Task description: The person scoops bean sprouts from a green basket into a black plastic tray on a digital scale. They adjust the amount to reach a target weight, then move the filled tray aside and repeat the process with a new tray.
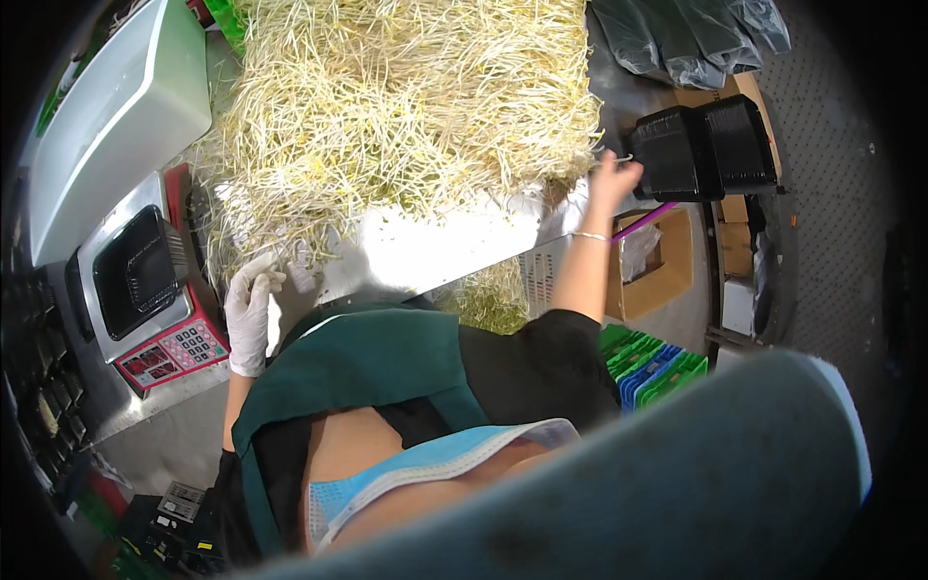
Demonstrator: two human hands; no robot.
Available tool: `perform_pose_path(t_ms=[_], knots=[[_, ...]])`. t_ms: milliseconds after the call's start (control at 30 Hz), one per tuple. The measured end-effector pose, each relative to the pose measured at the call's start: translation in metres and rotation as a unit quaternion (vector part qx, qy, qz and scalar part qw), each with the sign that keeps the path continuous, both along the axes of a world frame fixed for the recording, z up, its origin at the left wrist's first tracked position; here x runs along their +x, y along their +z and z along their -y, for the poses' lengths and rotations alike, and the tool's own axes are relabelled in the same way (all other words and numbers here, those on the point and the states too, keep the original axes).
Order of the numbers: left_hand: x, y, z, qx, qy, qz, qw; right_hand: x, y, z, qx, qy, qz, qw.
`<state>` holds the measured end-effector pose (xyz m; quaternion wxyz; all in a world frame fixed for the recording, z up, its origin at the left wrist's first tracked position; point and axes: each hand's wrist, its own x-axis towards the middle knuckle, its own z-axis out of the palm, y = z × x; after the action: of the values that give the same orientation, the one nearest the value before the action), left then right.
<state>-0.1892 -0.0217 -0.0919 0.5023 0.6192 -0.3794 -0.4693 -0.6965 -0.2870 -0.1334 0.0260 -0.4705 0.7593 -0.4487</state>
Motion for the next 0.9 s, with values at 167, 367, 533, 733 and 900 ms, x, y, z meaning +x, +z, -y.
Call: perform_pose_path(t_ms=[167,367,533,733,900], knots=[[-0.009,-0.018,-0.008,-0.006,0.023,0.023,0.999,-0.118,0.111,-0.006,0.1,-0.141,-0.482,0.859],[0.005,-0.004,0.015,-0.035,-0.084,0.603,0.793,-0.117,0.124,0.003,0.321,-0.091,-0.455,0.825],[0.031,-0.015,0.043,-0.067,-0.088,0.702,0.703,-0.068,0.14,-0.043,0.268,0.076,-0.386,0.879],[0.016,-0.002,0.131,-0.148,-0.164,0.604,0.766,-0.018,0.136,-0.068,0.196,0.136,-0.465,0.853],[0.014,-0.015,0.151,-0.077,-0.196,0.525,0.824,0.12,0.152,-0.046,0.113,0.376,-0.303,0.868]])
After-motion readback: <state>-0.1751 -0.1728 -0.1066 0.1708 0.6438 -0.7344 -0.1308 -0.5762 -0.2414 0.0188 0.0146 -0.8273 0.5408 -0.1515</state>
